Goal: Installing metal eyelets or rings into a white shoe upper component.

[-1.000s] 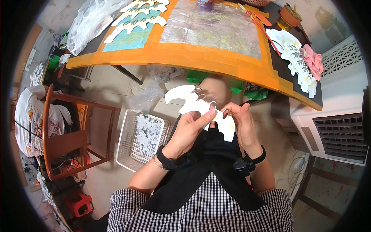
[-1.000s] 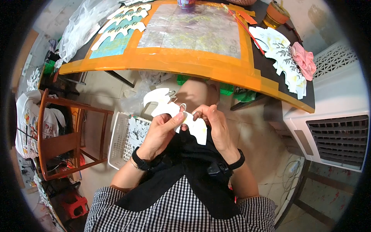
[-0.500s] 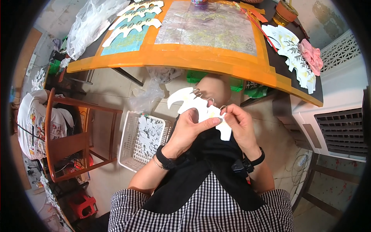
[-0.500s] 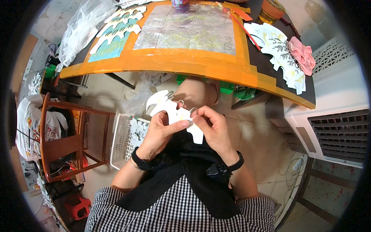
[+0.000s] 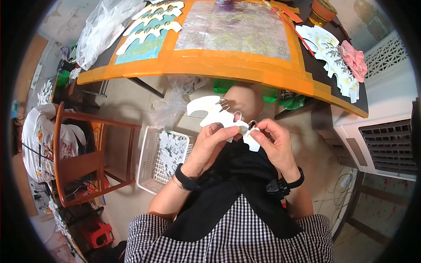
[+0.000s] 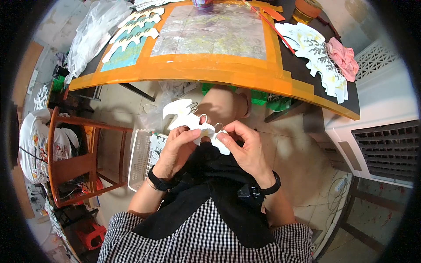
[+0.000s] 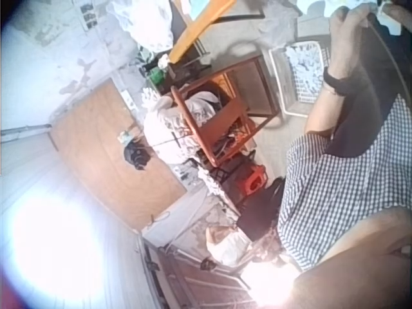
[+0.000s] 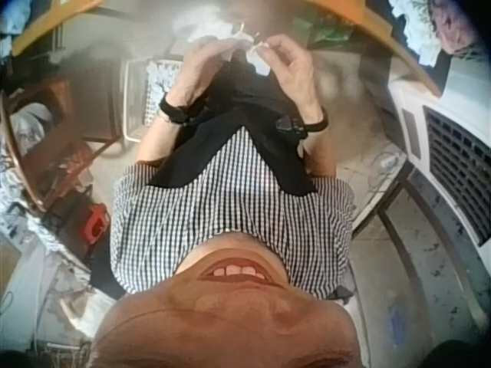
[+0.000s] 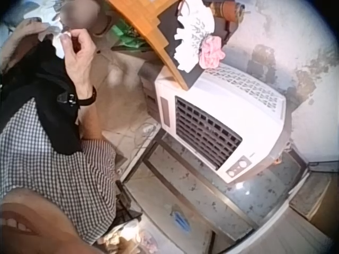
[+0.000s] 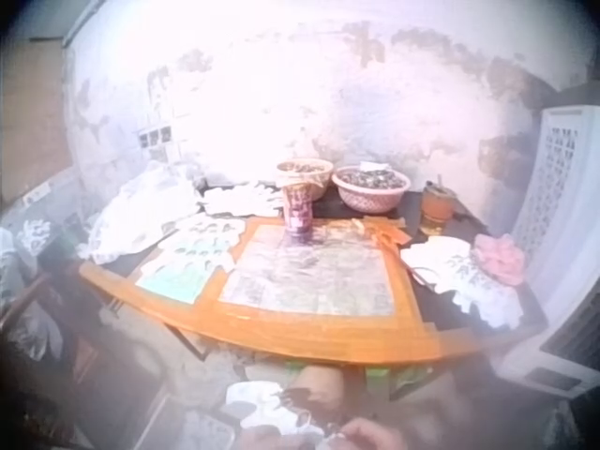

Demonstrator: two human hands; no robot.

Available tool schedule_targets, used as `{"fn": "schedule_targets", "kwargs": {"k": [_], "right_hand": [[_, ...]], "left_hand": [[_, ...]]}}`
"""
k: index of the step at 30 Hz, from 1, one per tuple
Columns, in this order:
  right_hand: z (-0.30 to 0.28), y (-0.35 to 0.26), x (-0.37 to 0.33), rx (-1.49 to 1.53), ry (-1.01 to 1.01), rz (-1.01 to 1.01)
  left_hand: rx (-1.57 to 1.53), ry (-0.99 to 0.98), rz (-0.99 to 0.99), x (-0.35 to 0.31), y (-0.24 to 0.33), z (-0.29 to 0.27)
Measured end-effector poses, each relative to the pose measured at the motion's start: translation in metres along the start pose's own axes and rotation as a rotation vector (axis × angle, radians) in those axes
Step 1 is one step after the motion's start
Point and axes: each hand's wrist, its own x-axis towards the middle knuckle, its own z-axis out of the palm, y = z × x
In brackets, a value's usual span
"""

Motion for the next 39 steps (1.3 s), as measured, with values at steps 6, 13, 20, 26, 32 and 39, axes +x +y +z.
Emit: {"fn": "schedule_targets", "kwargs": {"k": [6, 13, 20, 26, 32, 39], "right_hand": [[-0.001, 0.002, -0.001, 0.018, 0.032, 0.002], [0.003, 0.016, -0.009, 0.048, 0.018, 0.076], [0.015, 0.019, -0.009, -0.101, -0.09, 0.086], [0.024, 0.029, -0.013, -0.039, -0.067, 0.097], [0.021, 0.043, -0.016, 0.035, -0.148, 0.279], [0.02, 0.045, -0.012, -0.046, -0.09, 0.214]], "left_hand": [[0.067, 0.04, 0.032, 0.001, -0.004, 0.001], [0.15, 0.06, -0.009, -0.003, -0.015, -0.011], [0.121, 0.048, -0.1, -0.015, -0.026, -0.02], [0.171, 0.053, -0.203, -0.021, -0.035, -0.029], [0.223, 0.084, -0.203, -0.024, -0.043, -0.035], [0.262, 0.108, -0.247, -0.016, -0.041, -0.031]]}}
